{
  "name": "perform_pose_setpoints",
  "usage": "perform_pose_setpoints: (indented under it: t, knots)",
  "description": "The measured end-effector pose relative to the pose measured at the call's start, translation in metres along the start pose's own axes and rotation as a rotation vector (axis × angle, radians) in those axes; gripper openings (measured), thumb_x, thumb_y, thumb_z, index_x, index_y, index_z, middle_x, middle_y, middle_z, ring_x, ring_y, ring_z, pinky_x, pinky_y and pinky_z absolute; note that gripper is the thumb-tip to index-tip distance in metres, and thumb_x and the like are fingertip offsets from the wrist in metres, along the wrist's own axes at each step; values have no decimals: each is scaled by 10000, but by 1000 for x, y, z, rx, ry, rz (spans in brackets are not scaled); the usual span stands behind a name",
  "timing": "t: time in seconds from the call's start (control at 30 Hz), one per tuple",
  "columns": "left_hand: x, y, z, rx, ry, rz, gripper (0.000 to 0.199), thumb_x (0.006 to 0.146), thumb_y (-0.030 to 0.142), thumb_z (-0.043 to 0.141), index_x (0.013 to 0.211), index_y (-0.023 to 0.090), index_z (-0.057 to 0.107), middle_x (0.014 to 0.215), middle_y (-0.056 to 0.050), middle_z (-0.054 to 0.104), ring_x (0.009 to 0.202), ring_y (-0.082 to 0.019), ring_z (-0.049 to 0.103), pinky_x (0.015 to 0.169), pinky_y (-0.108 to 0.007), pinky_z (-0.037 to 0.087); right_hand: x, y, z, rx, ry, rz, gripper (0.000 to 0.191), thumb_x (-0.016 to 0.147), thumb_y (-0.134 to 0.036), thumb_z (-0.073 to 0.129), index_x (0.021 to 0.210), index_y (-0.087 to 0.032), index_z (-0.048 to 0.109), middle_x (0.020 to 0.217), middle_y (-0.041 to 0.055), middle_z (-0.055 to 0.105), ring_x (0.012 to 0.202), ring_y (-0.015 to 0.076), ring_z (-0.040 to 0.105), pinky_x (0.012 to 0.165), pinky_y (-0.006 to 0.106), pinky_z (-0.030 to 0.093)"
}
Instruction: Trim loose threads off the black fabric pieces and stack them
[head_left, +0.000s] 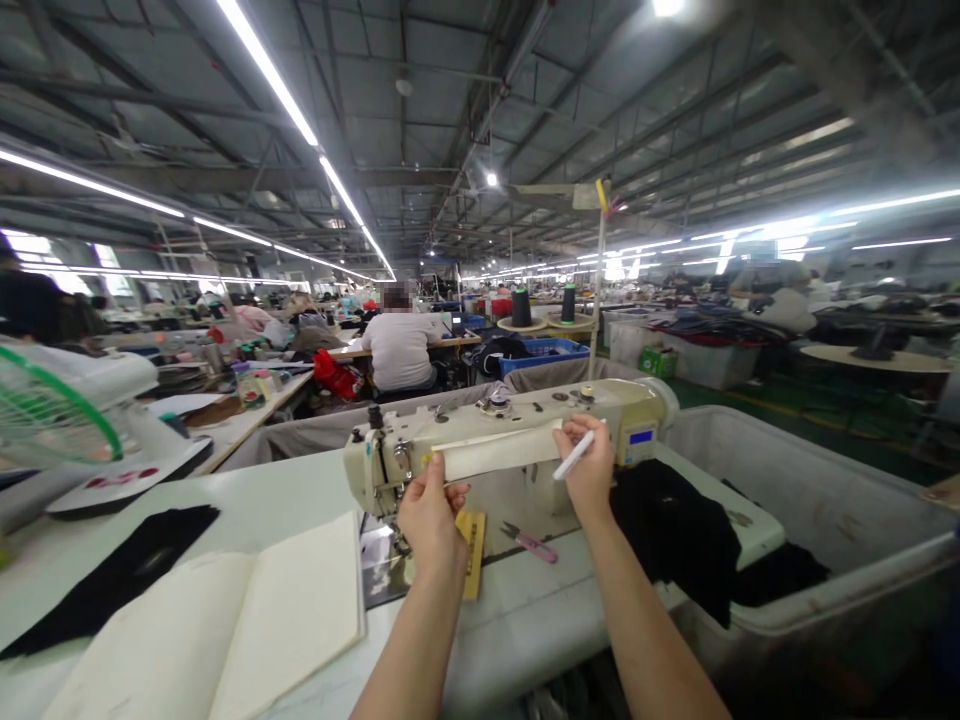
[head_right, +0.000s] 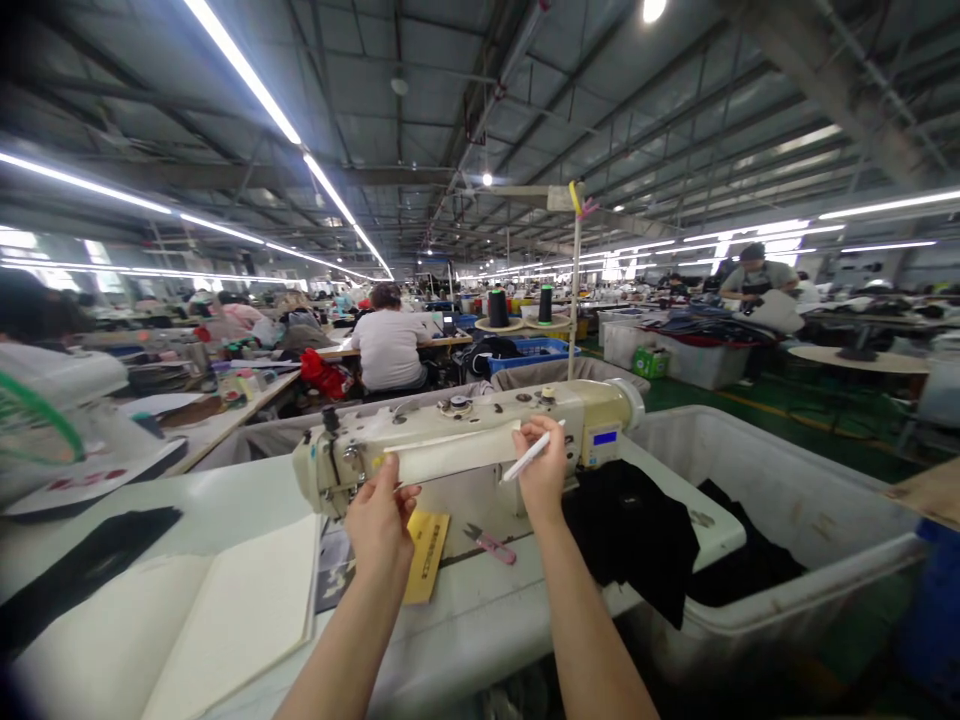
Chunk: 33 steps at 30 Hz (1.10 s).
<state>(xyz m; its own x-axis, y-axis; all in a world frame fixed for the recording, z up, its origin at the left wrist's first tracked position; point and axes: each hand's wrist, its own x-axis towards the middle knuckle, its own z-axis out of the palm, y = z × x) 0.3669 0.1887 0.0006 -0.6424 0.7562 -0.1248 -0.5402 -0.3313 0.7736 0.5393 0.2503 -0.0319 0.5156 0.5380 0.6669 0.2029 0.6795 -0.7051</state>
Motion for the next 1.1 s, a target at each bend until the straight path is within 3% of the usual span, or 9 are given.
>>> perform_pose_setpoints:
  t: [0.77, 1.1]
  knots:
    - [2, -12, -3, 79, 13, 44, 440, 650, 471, 837, 710, 146, 547, 548, 53, 571, 391, -107, 602, 334, -147, 382, -4, 0, 1, -27, 30, -8, 355, 765, -364, 717, 1032, -206, 545, 816, 14, 642, 757, 191, 632, 760, 359, 514]
    - [-6, 0, -4, 103, -88, -171, 308, 877, 392, 681, 811, 106, 591, 702, -51, 676, 387, -93, 597, 352, -173, 468, 0, -3, -4, -138, 61, -2, 415, 756, -358, 738, 1086, -201, 543, 845, 16, 631, 793, 201, 627, 784, 352, 499]
